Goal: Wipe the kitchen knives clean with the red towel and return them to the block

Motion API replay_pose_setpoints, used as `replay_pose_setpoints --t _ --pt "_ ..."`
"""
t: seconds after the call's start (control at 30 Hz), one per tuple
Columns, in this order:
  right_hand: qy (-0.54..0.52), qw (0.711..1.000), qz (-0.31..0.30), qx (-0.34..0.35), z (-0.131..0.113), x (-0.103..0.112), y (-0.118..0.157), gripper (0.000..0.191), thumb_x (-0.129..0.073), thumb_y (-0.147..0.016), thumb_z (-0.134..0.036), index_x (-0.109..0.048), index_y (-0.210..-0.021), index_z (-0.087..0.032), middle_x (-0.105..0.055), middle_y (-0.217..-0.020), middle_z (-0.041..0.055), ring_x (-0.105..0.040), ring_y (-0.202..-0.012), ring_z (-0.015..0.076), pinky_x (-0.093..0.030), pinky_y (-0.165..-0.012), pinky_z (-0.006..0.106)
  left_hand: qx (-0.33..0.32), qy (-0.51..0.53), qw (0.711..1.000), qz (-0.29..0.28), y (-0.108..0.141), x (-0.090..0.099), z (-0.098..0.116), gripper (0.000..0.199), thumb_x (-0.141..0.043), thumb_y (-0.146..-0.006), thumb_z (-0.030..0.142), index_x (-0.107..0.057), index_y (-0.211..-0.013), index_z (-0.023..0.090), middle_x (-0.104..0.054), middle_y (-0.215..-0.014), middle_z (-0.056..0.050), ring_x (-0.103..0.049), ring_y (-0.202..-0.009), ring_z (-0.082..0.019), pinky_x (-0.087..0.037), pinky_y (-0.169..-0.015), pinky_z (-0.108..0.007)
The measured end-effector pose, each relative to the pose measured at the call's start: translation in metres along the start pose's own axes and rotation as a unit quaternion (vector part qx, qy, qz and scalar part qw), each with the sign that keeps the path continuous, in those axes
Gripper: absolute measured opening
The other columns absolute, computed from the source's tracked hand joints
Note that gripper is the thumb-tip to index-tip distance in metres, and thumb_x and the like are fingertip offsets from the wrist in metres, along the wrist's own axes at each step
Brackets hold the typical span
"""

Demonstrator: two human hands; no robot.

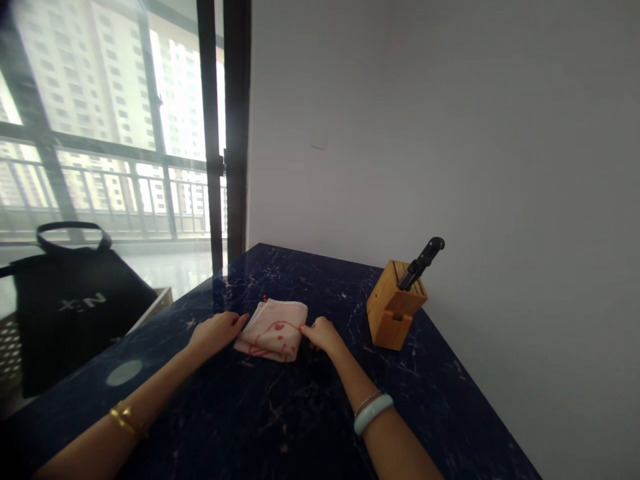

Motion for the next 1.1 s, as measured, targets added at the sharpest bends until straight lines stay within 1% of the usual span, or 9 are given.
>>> replay_pose_setpoints --t 0.17,0.27,0.47,0.57,0.63,0.73,0.83,0.9,1.1 --pt "-0.056 0.997 -0.048 -0.022 0.001 -0.011 -0.002 0.030 -0.047 -0.077 -0.037 -0.061 -0.066 -0.013 -0.065 -0.061 0.0019 -0.030 -0.029 0.0025 -0.021 -0.029 0.017 -0.002 -0.004 1.000 -0.001 0.003 0.002 0.004 0.051 -0.025 -0.081 0.054 -0.065 -0.074 0.022 -0.067 -0.087 -0.011 -0.062 -0.081 -0.029 -0.044 -0.067 -0.037" --pt "-0.058 0.995 -0.074 -0.020 0.004 -0.001 0.003 0.024 -0.047 -0.075 -0.031 -0.061 -0.067 -0.013 -0.064 -0.062 0.0000 -0.026 -0.031 0.0013 -0.018 -0.030 0.016 -0.006 -0.003 1.000 -0.005 0.005 0.005 0.005 0.052 -0.024 -0.081 0.054 -0.064 -0.072 0.022 -0.067 -0.084 -0.010 -0.063 -0.079 -0.028 -0.044 -0.065 -0.035" --pt "0.032 0.978 -0.203 -0.036 0.042 0.061 0.033 0.010 -0.057 -0.064 -0.022 -0.063 -0.063 -0.014 -0.059 -0.054 -0.0032 -0.034 -0.037 0.0024 -0.026 -0.036 0.014 -0.011 0.002 1.000 -0.009 0.006 0.006 0.008 0.052 -0.025 -0.080 0.057 -0.063 -0.070 0.023 -0.067 -0.080 -0.009 -0.063 -0.076 -0.027 -0.044 -0.063 -0.034" --pt "0.121 0.963 -0.230 -0.069 0.063 0.098 0.044 0.004 -0.062 -0.057 -0.016 -0.064 -0.059 -0.014 -0.057 -0.048 -0.0030 -0.038 -0.036 0.0037 -0.029 -0.038 0.014 -0.012 0.004 1.000 -0.009 0.007 0.003 0.012 0.052 -0.027 -0.078 0.059 -0.064 -0.069 0.023 -0.067 -0.078 -0.008 -0.062 -0.076 -0.027 -0.043 -0.063 -0.034" --pt "0.195 0.952 -0.218 -0.089 0.073 0.118 0.048 0.004 -0.066 -0.052 -0.012 -0.064 -0.054 -0.012 -0.055 -0.043 -0.0015 -0.043 -0.037 0.0071 -0.032 -0.039 0.017 -0.014 0.005 1.000 -0.008 0.007 0.002 0.015 0.053 -0.027 -0.077 0.061 -0.064 -0.070 0.023 -0.067 -0.077 -0.008 -0.062 -0.075 -0.027 -0.043 -0.062 -0.033" --pt "0.301 0.938 -0.145 -0.095 0.081 0.132 0.053 0.009 -0.069 -0.047 -0.005 -0.063 -0.051 -0.011 -0.060 -0.049 0.0052 -0.057 -0.051 0.0176 -0.039 -0.048 0.023 -0.017 0.005 1.000 -0.005 0.007 0.000 0.017 0.054 -0.027 -0.076 0.062 -0.064 -0.070 0.024 -0.067 -0.077 -0.007 -0.062 -0.075 -0.027 -0.042 -0.062 -0.033" --pt "0.378 0.923 -0.032 -0.060 0.082 0.130 0.058 0.006 -0.061 -0.062 -0.006 -0.066 -0.062 -0.009 -0.066 -0.076 0.0173 -0.062 -0.077 0.0274 -0.043 -0.064 0.032 -0.020 0.005 1.000 -0.007 0.007 -0.001 0.016 0.054 -0.026 -0.076 0.062 -0.063 -0.069 0.024 -0.067 -0.075 -0.007 -0.062 -0.074 -0.027 -0.042 -0.061 -0.033" --pt "0.410 0.911 0.028 -0.025 0.081 0.124 0.062 0.016 -0.051 -0.072 -0.006 -0.067 -0.072 -0.007 -0.064 -0.089 0.0230 -0.059 -0.088 0.0302 -0.040 -0.074 0.038 -0.022 0.005 1.000 -0.010 0.007 -0.001 0.015 0.054 -0.026 -0.077 0.062 -0.063 -0.068 0.024 -0.067 -0.074 -0.007 -0.062 -0.072 -0.026 -0.042 -0.061 -0.033" --pt "0.462 0.881 0.073 0.061 0.089 0.115 0.064 0.021 -0.046 -0.077 -0.007 -0.067 -0.072 -0.008 -0.066 -0.084 0.0212 -0.061 -0.083 0.0297 -0.039 -0.072 0.038 -0.027 0.005 0.999 -0.023 0.009 -0.001 0.014 0.054 -0.025 -0.076 0.062 -0.063 -0.068 0.023 -0.067 -0.075 -0.007 -0.062 -0.071 -0.025 -0.041 -0.059 -0.031"
Point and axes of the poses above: each hand's wrist, its own y-axis away from the middle knuckle, its own x-axis out of the back of the hand, z = x × y, the point moved 1 cm from there along -y, towards the middle knuckle
